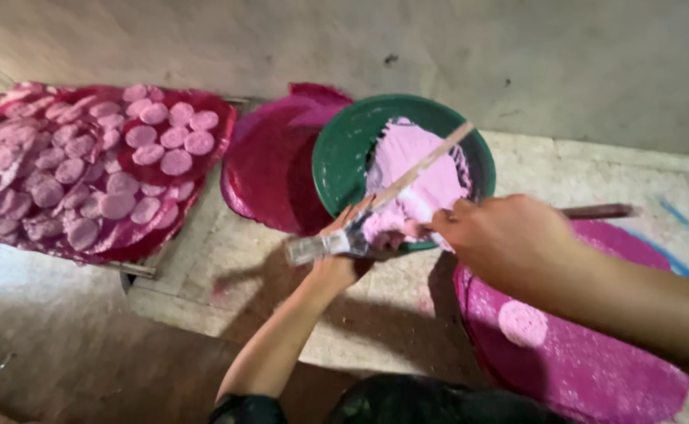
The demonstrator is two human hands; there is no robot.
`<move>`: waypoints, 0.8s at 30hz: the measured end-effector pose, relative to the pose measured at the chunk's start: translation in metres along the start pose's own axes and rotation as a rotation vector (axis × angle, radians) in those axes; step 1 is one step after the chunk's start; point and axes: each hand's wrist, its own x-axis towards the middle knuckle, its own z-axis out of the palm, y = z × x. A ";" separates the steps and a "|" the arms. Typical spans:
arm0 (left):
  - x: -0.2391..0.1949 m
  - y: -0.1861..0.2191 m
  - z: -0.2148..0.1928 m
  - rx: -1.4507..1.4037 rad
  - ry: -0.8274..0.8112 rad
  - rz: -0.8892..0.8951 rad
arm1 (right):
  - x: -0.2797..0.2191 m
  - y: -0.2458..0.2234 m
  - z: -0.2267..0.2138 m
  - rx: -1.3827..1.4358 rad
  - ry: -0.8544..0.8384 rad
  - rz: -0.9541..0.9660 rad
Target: The person scoops pink paste from a green bowl using a wooden stick and fills a metal mold. They press the mold onto a pink glittery surface to form circular pastes, then release them onto a tray. The process is repeated multiple times.
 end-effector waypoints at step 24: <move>-0.024 0.006 0.019 -0.596 -0.244 -0.497 | 0.017 -0.029 0.007 -0.093 -0.009 -0.219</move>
